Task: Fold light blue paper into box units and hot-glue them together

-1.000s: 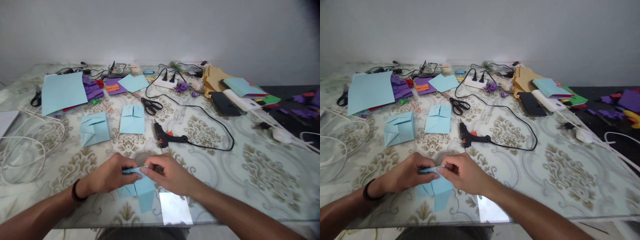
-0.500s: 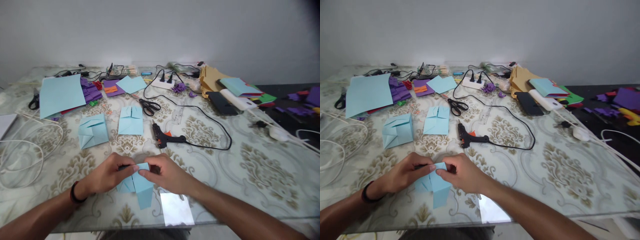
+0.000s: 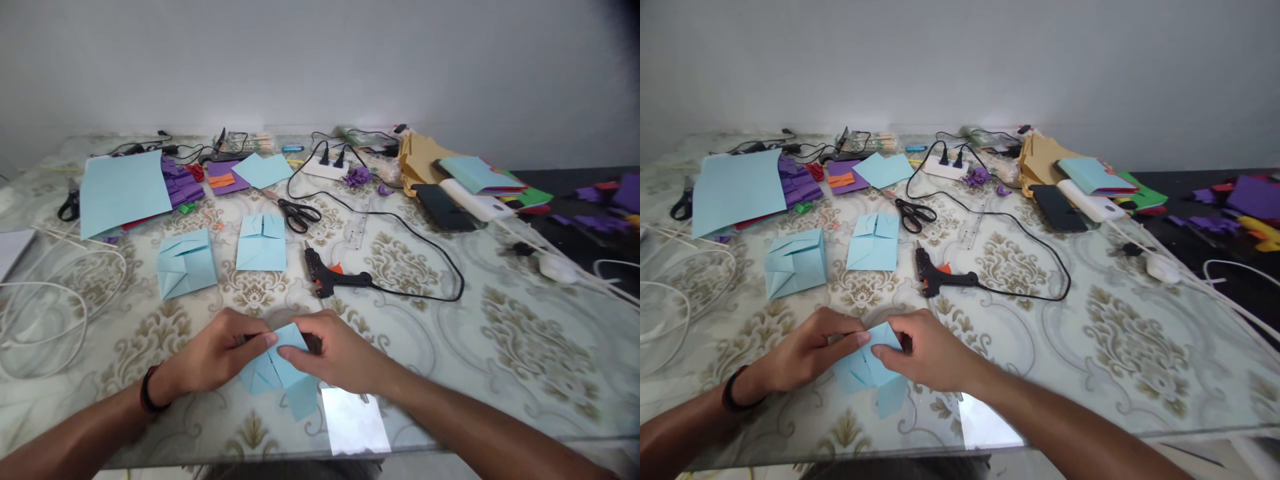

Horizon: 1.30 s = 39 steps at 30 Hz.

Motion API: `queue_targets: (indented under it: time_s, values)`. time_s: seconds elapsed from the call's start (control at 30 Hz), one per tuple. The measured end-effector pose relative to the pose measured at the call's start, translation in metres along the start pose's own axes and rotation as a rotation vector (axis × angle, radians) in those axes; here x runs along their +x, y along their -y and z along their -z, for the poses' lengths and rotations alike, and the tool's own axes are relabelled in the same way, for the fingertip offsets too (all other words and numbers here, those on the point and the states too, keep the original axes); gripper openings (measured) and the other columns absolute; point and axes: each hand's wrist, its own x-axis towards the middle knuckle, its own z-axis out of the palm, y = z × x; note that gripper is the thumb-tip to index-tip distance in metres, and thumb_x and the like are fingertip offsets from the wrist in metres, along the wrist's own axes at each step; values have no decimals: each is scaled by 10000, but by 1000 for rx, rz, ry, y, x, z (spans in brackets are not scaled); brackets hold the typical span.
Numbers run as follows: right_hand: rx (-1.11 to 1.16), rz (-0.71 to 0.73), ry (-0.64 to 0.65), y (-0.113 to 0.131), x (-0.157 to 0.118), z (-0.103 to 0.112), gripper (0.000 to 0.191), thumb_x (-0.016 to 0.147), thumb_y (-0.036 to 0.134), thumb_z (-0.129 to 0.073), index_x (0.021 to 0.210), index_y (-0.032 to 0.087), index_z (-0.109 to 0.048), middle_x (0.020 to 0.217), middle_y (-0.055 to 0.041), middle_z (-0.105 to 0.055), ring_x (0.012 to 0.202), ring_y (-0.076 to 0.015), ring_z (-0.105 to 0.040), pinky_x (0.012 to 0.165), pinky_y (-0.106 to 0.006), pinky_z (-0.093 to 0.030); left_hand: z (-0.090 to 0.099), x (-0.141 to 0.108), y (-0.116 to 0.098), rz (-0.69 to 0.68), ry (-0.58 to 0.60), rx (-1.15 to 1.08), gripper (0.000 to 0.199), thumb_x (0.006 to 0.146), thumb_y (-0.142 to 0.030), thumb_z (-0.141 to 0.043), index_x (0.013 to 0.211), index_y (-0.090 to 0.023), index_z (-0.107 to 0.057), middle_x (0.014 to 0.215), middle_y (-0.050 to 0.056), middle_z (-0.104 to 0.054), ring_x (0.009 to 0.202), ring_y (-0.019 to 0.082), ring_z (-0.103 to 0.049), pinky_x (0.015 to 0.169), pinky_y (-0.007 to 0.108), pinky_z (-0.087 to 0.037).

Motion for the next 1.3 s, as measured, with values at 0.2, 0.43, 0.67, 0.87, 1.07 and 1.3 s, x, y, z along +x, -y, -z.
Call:
queue_targets:
  time_s: [0.2, 0.43, 0.67, 0.87, 1.07, 1.3]
  values:
    - [111, 30, 118, -1, 2, 3, 289, 937, 328, -631, 705, 159, -596, 651, 49, -465, 613, -90, -406, 550, -208, -328, -1, 1, -2, -6, -30, 23, 414, 1058, -358, -465, 777, -145, -681, 654, -26, -552, 605, 97, -471, 574, 219, -346]
    - [107, 30, 130, -3, 2, 6, 257, 915, 299, -635, 701, 164, -591, 661, 50, -487, 620, -94, -433, 568, -217, -349, -2, 0, 3, -9, 9, 65, 452, 1067, -386, -446, 710, -150, -593, 620, -43, -441, 582, 93, -398, 556, 224, -315]
    - [39, 48, 132, -3, 1, 9, 251, 865, 266, -678, 666, 172, -558, 629, 59, -479, 594, -90, -426, 542, -213, -335, -4, -1, 10, -48, 40, 104, 463, 1058, -394, -482, 661, -160, -519, 594, -57, -371, 559, 90, -344, 543, 242, -280]
    - [82, 67, 146, -3, 2, 8, 242, 894, 284, -671, 696, 169, -591, 668, 46, -542, 631, -103, -492, 581, -219, -370, -5, -1, 10, -46, 45, 113, 453, 1064, -412, -463, 701, -160, -564, 603, -52, -419, 564, 90, -378, 551, 241, -294]
    - [84, 58, 138, -3, 3, 9, 267, 890, 315, -693, 697, 165, -585, 663, 53, -514, 625, -98, -461, 585, -217, -363, -4, 0, 11, -67, 43, 128, 466, 1060, -390, -471, 657, -161, -522, 604, -51, -387, 563, 92, -357, 551, 250, -284]
    - [95, 113, 50, 3, 2, 8, 321, 915, 356, -677, 685, 160, -570, 664, 44, -496, 649, -110, -455, 591, -227, -355, -1, -3, 8, -107, -16, 147, 430, 1049, -387, -499, 706, -154, -609, 621, -40, -451, 596, 106, -394, 574, 245, -325]
